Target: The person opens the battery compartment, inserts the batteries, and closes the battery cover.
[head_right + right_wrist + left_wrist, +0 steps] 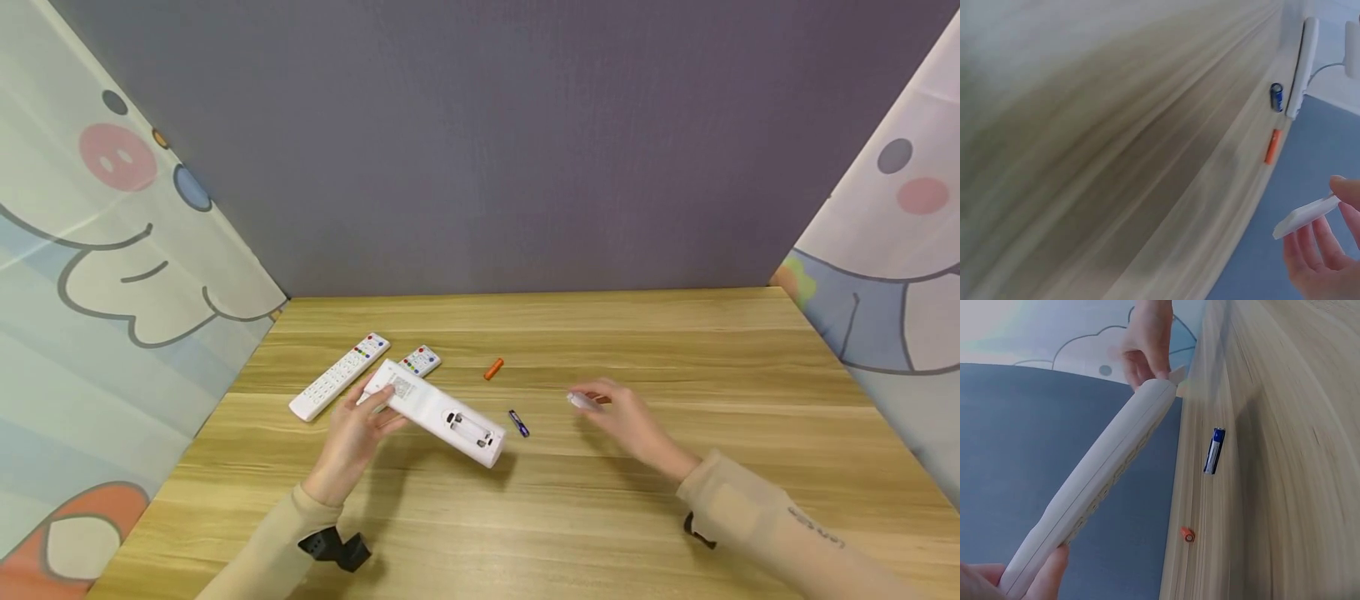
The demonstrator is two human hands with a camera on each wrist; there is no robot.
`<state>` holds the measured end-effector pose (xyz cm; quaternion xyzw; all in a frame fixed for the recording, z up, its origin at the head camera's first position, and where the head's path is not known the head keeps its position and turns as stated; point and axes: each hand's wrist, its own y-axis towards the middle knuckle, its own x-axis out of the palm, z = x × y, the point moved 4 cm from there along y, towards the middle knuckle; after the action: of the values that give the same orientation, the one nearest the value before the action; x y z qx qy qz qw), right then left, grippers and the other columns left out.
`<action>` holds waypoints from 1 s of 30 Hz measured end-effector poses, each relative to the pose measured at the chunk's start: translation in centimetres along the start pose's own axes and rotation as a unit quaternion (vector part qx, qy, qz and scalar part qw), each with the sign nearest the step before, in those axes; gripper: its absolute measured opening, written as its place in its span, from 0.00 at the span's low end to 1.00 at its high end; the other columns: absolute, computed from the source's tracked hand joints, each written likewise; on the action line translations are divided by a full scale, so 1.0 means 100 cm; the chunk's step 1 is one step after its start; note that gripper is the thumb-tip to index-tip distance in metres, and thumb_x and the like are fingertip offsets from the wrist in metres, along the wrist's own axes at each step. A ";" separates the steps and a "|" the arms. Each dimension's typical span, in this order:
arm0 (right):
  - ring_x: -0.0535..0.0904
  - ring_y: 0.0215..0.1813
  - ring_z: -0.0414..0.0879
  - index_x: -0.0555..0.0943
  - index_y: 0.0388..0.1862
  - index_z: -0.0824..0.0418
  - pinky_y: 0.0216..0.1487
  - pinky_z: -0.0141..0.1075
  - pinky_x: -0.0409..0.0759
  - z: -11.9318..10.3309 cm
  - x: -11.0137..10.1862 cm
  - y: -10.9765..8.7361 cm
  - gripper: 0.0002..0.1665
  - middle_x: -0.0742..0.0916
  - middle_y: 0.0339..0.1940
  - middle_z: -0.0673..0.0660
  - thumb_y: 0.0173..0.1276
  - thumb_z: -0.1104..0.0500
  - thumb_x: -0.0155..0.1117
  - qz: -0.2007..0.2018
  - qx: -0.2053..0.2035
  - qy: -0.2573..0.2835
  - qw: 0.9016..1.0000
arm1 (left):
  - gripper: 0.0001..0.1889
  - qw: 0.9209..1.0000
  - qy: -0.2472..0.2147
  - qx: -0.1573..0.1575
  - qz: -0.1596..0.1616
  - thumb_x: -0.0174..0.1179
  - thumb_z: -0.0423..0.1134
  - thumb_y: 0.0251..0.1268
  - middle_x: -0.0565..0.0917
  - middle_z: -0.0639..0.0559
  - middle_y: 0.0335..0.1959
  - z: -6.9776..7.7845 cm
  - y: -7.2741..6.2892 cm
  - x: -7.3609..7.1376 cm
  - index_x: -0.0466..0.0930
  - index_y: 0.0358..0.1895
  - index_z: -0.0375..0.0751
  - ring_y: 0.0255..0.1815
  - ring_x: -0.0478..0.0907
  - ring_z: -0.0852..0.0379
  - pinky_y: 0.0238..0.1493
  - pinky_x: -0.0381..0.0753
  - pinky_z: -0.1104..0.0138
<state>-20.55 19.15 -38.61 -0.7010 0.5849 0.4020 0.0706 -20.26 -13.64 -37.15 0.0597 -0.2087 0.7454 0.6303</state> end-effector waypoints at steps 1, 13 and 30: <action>0.79 0.37 0.50 0.79 0.40 0.70 0.37 0.41 0.81 0.002 0.000 0.000 0.18 0.82 0.37 0.62 0.46 0.75 0.66 -0.005 0.006 -0.004 1.000 | 0.24 1.000 0.002 -0.003 0.001 0.50 0.26 0.59 0.78 0.49 0.34 0.000 0.000 -0.001 0.60 0.60 0.34 0.26 0.81 0.55 0.31 0.83 0.64; 0.78 0.38 0.55 0.78 0.42 0.70 0.36 0.41 0.81 0.029 -0.002 -0.001 0.16 0.81 0.39 0.65 0.52 0.71 0.64 -0.078 0.083 -0.015 0.993 | 0.24 1.000 0.008 -0.006 0.004 0.50 0.27 0.60 0.77 0.48 0.37 -0.001 0.001 -0.006 0.60 0.61 0.35 0.27 0.81 0.55 0.33 0.83 0.63; 0.77 0.36 0.52 0.77 0.43 0.72 0.33 0.38 0.81 0.042 0.001 -0.001 0.17 0.81 0.36 0.63 0.51 0.73 0.62 -0.127 0.109 -0.011 0.986 | 0.23 1.000 0.000 -0.011 0.004 0.49 0.26 0.60 0.77 0.47 0.35 -0.003 0.003 -0.007 0.60 0.60 0.35 0.25 0.81 0.54 0.32 0.83 0.63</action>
<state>-22.52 21.47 -41.51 -0.7531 0.5307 0.3317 0.2031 -20.41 -14.18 -37.73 0.0516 -0.2169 0.7453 0.6283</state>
